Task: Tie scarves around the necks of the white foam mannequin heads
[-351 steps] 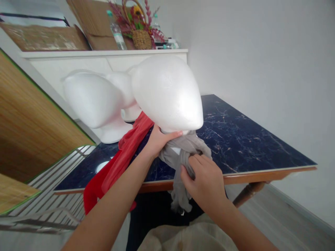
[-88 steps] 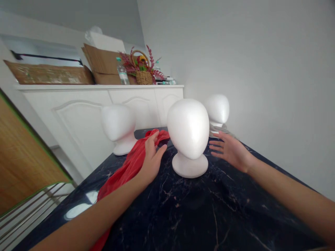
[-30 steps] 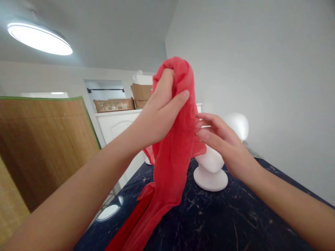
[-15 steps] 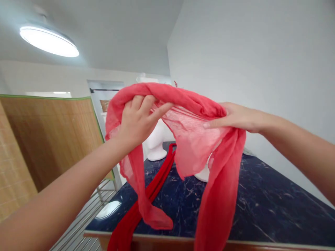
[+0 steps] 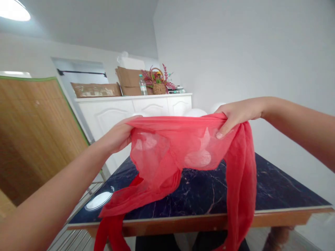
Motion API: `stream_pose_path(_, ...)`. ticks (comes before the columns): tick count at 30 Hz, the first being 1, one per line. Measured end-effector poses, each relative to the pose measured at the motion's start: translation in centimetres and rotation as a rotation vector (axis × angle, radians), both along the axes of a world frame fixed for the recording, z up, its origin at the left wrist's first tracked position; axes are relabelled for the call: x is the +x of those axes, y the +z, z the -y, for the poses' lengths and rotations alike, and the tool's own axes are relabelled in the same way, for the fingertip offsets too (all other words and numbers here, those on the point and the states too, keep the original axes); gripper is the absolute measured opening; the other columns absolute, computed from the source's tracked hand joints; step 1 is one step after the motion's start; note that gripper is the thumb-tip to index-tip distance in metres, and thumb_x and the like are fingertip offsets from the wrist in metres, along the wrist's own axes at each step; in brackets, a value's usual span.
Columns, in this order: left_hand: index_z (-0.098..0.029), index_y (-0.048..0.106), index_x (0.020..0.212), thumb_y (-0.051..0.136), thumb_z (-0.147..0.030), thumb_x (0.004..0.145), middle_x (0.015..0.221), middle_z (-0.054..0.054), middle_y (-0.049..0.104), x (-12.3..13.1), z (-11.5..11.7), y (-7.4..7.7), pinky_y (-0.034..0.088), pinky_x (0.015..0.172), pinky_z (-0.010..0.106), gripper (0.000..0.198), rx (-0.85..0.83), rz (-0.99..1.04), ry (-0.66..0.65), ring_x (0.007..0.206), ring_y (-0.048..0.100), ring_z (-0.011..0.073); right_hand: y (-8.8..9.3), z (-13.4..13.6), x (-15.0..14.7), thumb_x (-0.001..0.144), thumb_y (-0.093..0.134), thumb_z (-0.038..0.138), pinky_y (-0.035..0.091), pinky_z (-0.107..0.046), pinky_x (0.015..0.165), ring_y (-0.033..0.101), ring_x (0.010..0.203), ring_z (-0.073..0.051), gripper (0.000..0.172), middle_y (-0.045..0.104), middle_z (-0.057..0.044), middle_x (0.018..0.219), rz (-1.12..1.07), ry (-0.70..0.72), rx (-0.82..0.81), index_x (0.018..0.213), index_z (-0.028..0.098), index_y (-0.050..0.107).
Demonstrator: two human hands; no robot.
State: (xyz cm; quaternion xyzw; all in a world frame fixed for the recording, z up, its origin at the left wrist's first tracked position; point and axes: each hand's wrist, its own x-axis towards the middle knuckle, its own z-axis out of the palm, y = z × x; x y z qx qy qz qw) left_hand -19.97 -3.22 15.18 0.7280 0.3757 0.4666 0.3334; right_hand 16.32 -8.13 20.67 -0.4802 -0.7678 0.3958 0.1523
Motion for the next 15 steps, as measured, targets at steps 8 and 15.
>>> stream_pose_path(8,-0.037,0.033,0.15,0.085,-0.049,0.063,0.157,0.005,0.037,5.5,1.8,-4.1,0.036,0.114,0.047,0.102,-0.281,-0.128,-0.622,0.145,0.033,0.0319,0.1,-1.3,-2.9,0.054,0.082,0.012,0.062,-0.031,0.067,0.073,0.072,-0.02,0.021,0.074,0.003,0.076,-0.062,0.047,0.019,0.073,0.017,0.074)
stream_pose_path(15,-0.021,0.067,0.118,0.076,-0.04,0.077,0.117,0.007,0.071,11.2,2.6,-5.6,0.056,0.091,0.037,0.046,-0.254,-0.088,-0.444,0.108,0.067,0.0281,1.6,-2.3,-4.4,0.068,0.076,0.021,0.058,-0.029,0.068,0.073,0.08,-0.021,0.014,0.074,0.001,0.084,-0.013,-0.157,0.194,0.069,0.008,0.07)
